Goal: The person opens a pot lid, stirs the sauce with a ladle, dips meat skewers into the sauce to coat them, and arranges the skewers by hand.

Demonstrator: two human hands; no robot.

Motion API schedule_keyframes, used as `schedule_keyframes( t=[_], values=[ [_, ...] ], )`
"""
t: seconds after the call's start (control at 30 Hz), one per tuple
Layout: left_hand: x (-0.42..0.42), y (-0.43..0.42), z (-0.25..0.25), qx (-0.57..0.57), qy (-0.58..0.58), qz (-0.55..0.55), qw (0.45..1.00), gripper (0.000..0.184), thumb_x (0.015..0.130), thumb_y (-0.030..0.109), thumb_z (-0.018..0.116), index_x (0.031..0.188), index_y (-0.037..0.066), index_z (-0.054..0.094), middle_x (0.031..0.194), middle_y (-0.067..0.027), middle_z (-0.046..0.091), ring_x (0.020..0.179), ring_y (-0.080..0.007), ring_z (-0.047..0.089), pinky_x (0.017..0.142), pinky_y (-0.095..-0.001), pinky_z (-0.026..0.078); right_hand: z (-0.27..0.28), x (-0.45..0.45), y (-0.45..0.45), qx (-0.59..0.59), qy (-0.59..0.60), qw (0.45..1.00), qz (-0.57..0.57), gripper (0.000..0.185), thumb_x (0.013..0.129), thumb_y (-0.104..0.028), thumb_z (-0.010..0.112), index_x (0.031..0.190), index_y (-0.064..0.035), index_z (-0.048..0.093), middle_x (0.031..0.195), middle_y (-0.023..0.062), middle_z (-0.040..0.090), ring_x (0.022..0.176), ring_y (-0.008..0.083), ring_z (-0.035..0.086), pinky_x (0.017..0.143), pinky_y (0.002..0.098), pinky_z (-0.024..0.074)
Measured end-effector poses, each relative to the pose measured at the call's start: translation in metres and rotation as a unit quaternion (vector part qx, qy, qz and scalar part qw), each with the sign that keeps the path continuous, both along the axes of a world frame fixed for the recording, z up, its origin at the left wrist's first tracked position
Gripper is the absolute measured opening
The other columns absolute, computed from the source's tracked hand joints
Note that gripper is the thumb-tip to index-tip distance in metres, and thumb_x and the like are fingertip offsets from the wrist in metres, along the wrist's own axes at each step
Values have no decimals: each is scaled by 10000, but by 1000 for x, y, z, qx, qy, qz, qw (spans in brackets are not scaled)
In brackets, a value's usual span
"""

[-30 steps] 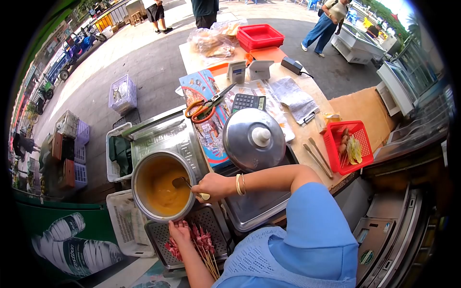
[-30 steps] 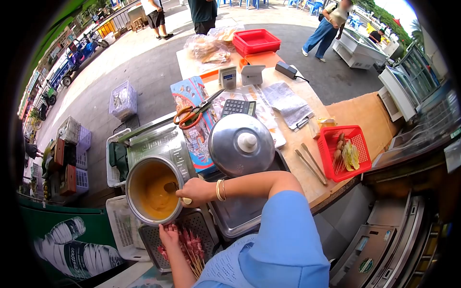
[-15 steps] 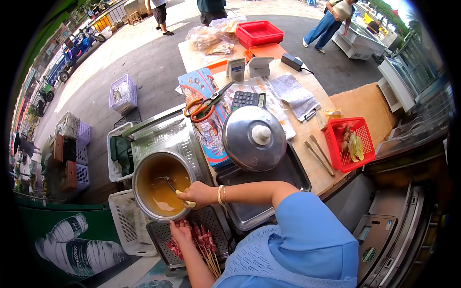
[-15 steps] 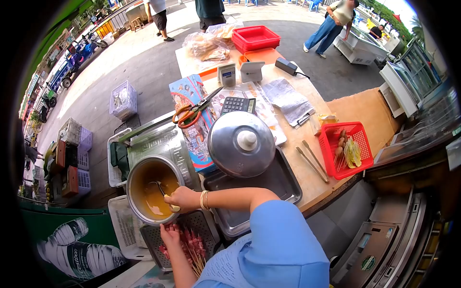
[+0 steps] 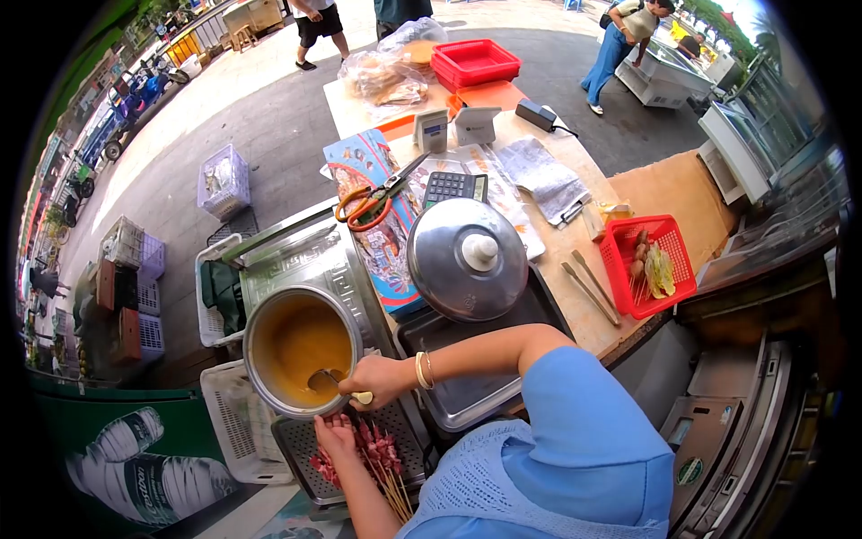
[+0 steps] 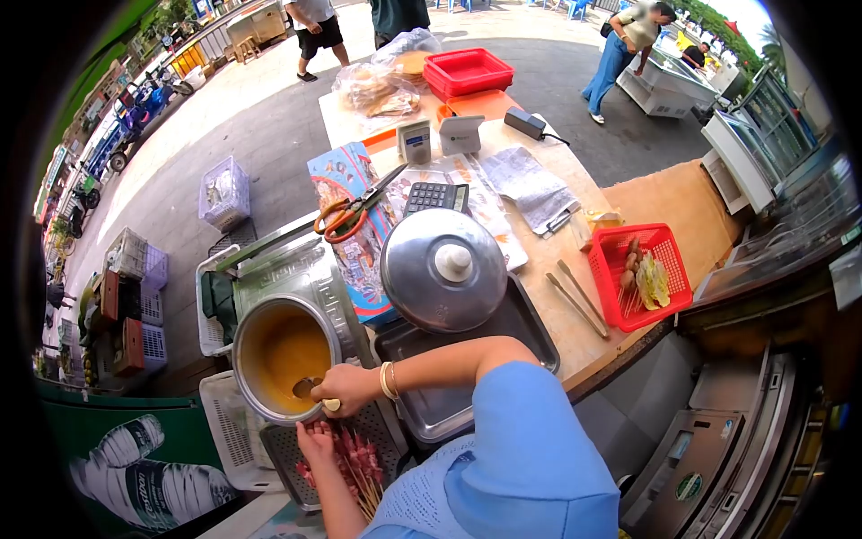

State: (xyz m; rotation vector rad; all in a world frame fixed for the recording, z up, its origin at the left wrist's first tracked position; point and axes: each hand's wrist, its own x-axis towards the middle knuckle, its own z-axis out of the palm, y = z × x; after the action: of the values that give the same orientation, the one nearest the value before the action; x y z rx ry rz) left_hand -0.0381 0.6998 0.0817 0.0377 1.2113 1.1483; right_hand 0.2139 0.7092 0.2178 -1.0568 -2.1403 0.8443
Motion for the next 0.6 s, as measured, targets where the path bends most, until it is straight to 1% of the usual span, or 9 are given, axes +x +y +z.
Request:
schedule_keyframes(
  t=[0.07,0.13,0.23,0.33,0.4,0.47,0.5,0.57,0.6],
  values=[
    [-1,-2,-1,-5,3,-2,1000,292,941,327,433,1130,105,456,1072,-80,537,938,-211,530,675,-308,456,-14,-7,-2,-10,17,1000,5,217,727,-210,597,853,-39,550,621,173,565,595,369,570,543,441,453],
    [-3,-1,-3,9,-3,-18,1000,304,942,328,430,1150,107,450,1089,-84,534,954,-217,526,697,-314,453,-38,-12,1,25,4,999,45,244,752,-202,589,921,-35,530,641,164,574,601,357,577,539,438,450],
    [-2,-3,0,23,1,-26,999,310,942,328,428,1158,106,452,1122,-88,522,984,-218,516,720,-321,449,-48,-21,13,65,-29,997,40,266,768,-204,588,962,-40,512,626,143,573,589,346,579,521,438,442],
    [-4,-1,-2,25,-5,-25,999,322,944,333,423,1164,99,451,1140,-87,511,1003,-223,504,751,-332,446,-45,-23,23,87,-47,994,36,256,775,-214,587,952,-44,514,628,140,570,593,339,580,507,432,437],
    [-4,1,-7,28,-13,-24,999,334,945,336,419,1171,92,446,1151,-88,502,1009,-227,501,777,-348,447,-46,-21,25,86,-69,993,42,260,746,-202,596,936,-46,510,657,142,572,597,327,586,499,425,441],
    [-5,1,-10,33,-21,-22,999,345,946,339,415,1178,85,441,1161,-90,494,1014,-231,498,803,-365,447,-48,-19,29,116,-131,983,62,240,679,-203,613,857,-65,530,617,121,578,589,323,595,506,428,447],
    [1,-1,-7,20,-16,1,1000,354,948,338,408,1185,76,434,1165,-94,490,1024,-239,496,844,-397,437,-51,-18,34,116,-131,983,62,240,679,-203,613,857,-65,530,617,121,578,589,323,595,506,428,447],
    [9,-2,0,5,-8,26,1000,363,950,337,401,1192,68,426,1169,-99,486,1034,-248,495,886,-429,428,-59,-18,44,137,-150,979,-11,213,688,-185,601,850,-66,530,619,115,574,591,314,602,498,417,453],
    [11,-2,3,2,-11,29,1000,362,951,331,398,1197,66,421,1172,-105,482,1046,-255,491,912,-452,413,-49,-12,45,153,-165,974,-16,190,701,-170,588,839,-55,524,694,137,584,588,310,602,500,409,466]
  ],
)
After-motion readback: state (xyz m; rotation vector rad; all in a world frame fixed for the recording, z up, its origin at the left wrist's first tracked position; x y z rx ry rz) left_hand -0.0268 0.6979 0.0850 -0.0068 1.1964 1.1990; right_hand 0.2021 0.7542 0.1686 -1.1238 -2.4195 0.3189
